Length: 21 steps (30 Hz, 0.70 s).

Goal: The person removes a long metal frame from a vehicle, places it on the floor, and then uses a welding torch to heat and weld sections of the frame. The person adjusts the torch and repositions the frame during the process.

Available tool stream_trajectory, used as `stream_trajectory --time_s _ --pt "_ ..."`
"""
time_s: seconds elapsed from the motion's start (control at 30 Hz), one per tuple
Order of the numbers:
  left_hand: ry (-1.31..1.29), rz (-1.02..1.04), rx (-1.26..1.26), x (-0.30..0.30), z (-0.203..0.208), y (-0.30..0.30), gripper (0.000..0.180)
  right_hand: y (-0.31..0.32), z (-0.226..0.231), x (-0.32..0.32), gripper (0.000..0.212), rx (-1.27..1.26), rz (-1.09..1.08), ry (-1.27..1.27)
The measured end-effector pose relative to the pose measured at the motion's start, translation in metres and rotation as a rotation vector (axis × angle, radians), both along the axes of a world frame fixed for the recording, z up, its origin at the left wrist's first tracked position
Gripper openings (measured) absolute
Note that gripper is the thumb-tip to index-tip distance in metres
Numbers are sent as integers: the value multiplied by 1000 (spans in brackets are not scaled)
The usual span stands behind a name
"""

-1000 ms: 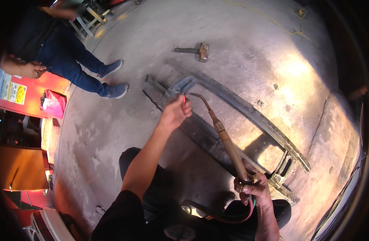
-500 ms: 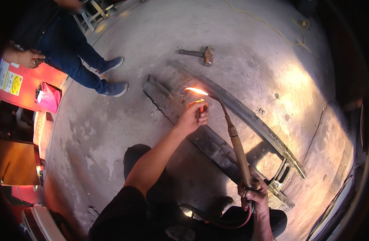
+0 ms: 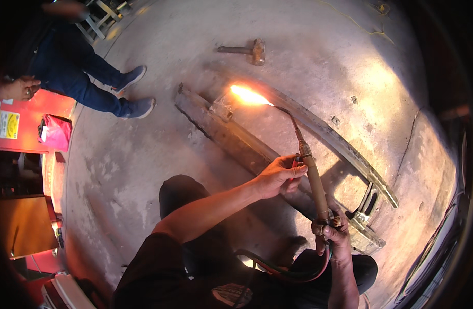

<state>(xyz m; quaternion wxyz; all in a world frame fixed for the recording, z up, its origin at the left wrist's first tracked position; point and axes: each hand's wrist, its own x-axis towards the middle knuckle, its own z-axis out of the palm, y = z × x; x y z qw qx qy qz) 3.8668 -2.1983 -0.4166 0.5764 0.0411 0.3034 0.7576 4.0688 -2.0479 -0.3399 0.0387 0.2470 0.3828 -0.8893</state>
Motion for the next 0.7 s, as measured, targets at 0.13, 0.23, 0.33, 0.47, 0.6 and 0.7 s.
stream_trajectory --time_s 0.13,0.23,0.33,0.47,0.6,0.7 --pt "71 57 -39 2 10 7 28 -1 -5 1 80 -11 -5 17" --pt "103 57 -64 0 14 8 25 -2 -5 0 77 -23 -16 88" --pt "58 75 -95 0 11 10 21 -4 -5 1 58 -123 -107 46" --pt "-52 60 -131 2 4 11 17 -5 -9 2 38 -31 -100 -54" --pt "40 26 -144 2 3 11 15 -2 -10 -1 33 -74 -35 -30" --pt "-61 35 -107 0 5 10 16 -2 -7 -4 34 -72 14 0"
